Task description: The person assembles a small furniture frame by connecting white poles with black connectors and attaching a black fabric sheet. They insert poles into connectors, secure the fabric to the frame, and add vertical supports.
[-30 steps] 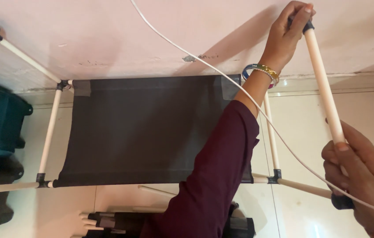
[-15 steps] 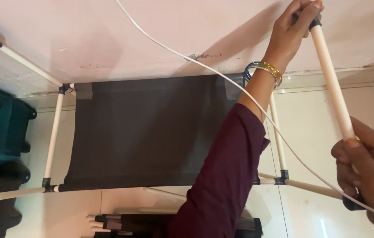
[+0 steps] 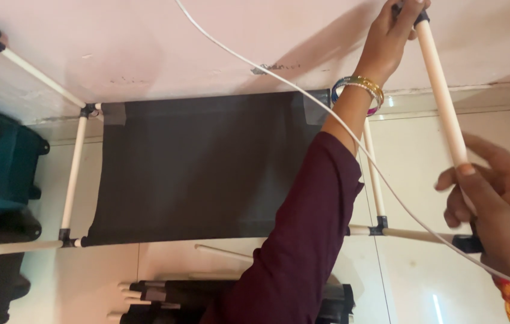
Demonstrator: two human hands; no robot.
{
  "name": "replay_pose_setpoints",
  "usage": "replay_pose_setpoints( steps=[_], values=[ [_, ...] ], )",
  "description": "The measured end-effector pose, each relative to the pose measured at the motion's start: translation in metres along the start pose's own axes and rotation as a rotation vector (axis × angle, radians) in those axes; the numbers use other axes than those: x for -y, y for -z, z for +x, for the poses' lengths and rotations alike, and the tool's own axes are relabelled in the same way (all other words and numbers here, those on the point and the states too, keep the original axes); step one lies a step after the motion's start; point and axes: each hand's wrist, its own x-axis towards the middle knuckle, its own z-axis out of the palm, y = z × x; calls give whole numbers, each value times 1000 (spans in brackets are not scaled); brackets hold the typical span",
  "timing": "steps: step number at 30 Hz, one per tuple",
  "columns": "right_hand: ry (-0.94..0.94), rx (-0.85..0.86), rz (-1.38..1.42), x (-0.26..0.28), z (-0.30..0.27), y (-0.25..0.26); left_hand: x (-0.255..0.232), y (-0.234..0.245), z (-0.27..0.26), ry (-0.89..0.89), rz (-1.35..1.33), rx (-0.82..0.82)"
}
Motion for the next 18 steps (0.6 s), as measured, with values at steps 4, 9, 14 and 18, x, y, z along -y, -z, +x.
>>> replay_pose_setpoints(
  steps=[4,9,14,18],
  values=[
    [288,-74,-108,16,-24,-6,0,-5,-3,41,99,-31],
    [477,-190,-446,29,-49,-14,4,-3,-2,12,78,-45],
    [520,-268,-506,40,-43,-15,0,-8,-4,39,20,-80],
    [527,-288,-459,39,-44,-16,-3,-14,-13,34,83,-116]
  ],
)
